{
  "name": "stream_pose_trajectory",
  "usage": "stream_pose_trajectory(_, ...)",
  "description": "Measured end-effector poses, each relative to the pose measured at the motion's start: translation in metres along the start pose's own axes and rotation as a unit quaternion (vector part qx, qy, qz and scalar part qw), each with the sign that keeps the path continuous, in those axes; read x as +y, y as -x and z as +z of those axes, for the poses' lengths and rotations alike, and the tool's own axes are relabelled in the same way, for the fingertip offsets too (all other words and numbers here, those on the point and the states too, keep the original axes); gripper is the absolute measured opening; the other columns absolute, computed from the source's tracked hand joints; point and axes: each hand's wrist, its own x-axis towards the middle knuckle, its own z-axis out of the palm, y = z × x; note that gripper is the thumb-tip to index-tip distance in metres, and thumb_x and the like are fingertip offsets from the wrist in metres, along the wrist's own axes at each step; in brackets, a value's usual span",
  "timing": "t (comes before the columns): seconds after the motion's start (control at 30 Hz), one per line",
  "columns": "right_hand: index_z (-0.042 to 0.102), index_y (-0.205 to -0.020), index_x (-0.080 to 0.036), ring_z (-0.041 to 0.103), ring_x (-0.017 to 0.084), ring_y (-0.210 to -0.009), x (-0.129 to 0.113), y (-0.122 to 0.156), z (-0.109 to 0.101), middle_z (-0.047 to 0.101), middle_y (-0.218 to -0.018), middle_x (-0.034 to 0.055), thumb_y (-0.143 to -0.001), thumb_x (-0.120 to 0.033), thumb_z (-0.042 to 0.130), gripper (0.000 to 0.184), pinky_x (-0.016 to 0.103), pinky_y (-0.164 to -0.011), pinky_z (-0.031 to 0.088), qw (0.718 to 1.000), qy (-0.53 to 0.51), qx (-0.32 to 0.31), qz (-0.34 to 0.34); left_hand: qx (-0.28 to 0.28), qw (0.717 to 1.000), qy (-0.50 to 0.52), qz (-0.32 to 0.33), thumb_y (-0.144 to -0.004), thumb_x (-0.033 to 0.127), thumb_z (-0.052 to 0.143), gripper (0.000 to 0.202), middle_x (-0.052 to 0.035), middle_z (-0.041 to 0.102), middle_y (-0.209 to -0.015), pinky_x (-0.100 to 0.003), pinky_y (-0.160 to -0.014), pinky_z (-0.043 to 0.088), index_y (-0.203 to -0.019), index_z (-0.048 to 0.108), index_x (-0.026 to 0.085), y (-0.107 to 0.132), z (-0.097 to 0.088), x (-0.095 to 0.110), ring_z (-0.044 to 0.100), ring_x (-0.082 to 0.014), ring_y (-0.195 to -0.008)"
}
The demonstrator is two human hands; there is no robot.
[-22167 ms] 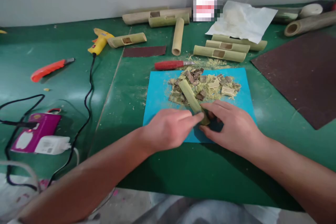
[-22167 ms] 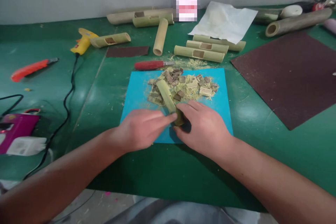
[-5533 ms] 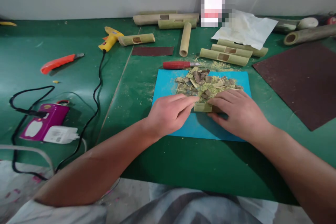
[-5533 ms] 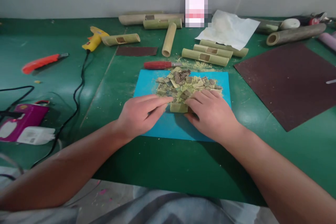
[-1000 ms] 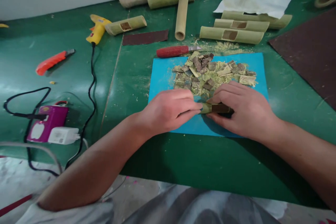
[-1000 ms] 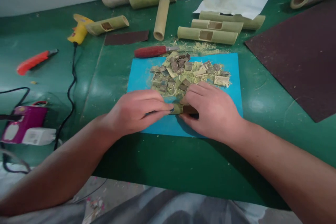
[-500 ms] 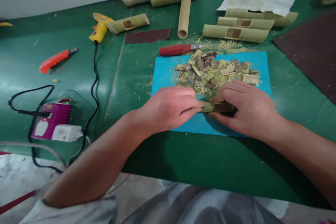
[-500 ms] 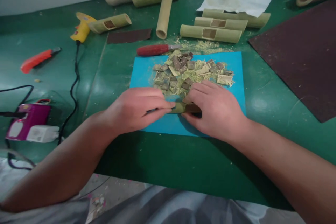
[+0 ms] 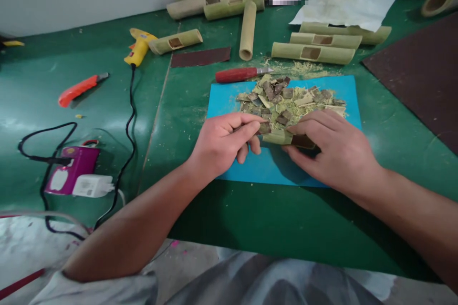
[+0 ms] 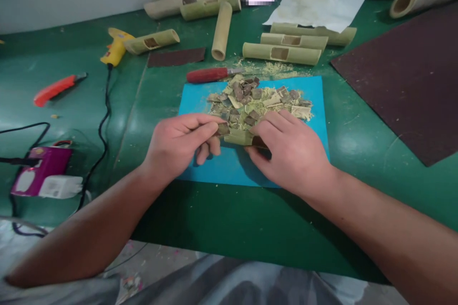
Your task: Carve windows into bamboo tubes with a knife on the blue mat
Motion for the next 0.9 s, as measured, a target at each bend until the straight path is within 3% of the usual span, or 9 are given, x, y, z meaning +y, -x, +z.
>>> stream_pose_trajectory(0.3, 0.067, -0.091, -0.022, 0.066, 0.027, -0.087, -0.0007, -0.001, 0.0014, 0.071, -0.088, 0.0079, -0.09, -0.03, 0.063, 0.009, 0.041, -0.074, 0.053, 1.0, 0.014, 0.013, 0.006, -0.014, 0.999, -0.017, 0.026, -0.091, 0.021, 0.062, 0.016, 0.0001, 0.071, -0.069, -0.018, -0.045, 0.046, -0.103, 0.071, 0.016, -0.0013, -0.0027, -0.0032, 0.055, -0.0074, -0.048)
stream_pose_trajectory(0.43, 0.067, -0.091, -0.024, 0.066, 0.028, -0.088, -0.0011, -0.0011, 0.001, 0.071, -0.089, 0.0076, -0.089, -0.029, 0.064, 0.007, 0.042, -0.075, 0.053, 1.0, 0.01, 0.01, 0.015, 0.017, 0.997, -0.056, 0.053, -0.086, 0.022, 0.067, 0.005, 0.0015, 0.067, -0.068, -0.02, -0.047, 0.044, -0.088, 0.065, 0.018, -0.0012, -0.003, -0.0051, 0.055, -0.0086, -0.053)
stream_pose_trajectory(0.53, 0.067, -0.09, -0.023, 0.066, 0.027, -0.086, -0.0007, -0.001, 0.0009, 0.071, -0.087, 0.0079, -0.089, -0.03, 0.064, 0.008, 0.041, -0.074, 0.052, 0.999, 0.023, 0.019, 0.012, 0.039, 0.991, -0.09, 0.089, -0.084, 0.023, 0.069, 0.012, 0.0024, 0.061, -0.066, -0.022, -0.05, 0.044, -0.076, 0.06, 0.019, -0.002, -0.0032, -0.0043, 0.053, -0.009, -0.056)
stream_pose_trajectory(0.63, 0.067, -0.088, -0.021, 0.065, 0.027, -0.085, -0.0005, -0.0012, 0.0016, 0.07, -0.087, 0.0087, -0.09, -0.03, 0.063, 0.01, 0.041, -0.073, 0.051, 0.999, 0.029, 0.013, 0.015, 0.055, 0.988, -0.087, 0.12, -0.082, 0.019, 0.068, 0.019, -0.0005, 0.067, -0.076, -0.024, -0.059, 0.048, -0.07, 0.054, 0.019, -0.0025, -0.0031, -0.0034, 0.059, -0.011, -0.067)
stream_pose_trajectory(0.77, 0.068, -0.089, -0.02, 0.065, 0.027, -0.086, -0.0013, -0.0017, 0.0038, 0.07, -0.088, 0.0094, -0.089, -0.031, 0.064, 0.011, 0.041, -0.073, 0.05, 0.999, 0.047, 0.01, 0.02, 0.065, 0.992, -0.024, 0.101, -0.081, 0.017, 0.067, 0.021, -0.0043, 0.074, -0.091, -0.028, -0.071, 0.055, -0.072, 0.048, 0.019, -0.0027, -0.0013, -0.0047, 0.068, -0.0144, -0.079)
stream_pose_trajectory(0.9, 0.07, -0.092, -0.016, 0.065, 0.027, -0.085, -0.0016, -0.0013, 0.0056, 0.071, -0.091, 0.0108, -0.089, -0.03, 0.065, 0.015, 0.04, -0.071, 0.049, 0.998, 0.063, 0.013, 0.011, 0.065, 0.995, -0.001, 0.075, -0.082, 0.019, 0.067, 0.009, -0.0008, 0.069, -0.079, -0.026, -0.063, 0.054, -0.083, 0.058, 0.018, -0.0047, -0.001, -0.0069, 0.067, -0.0137, -0.069)
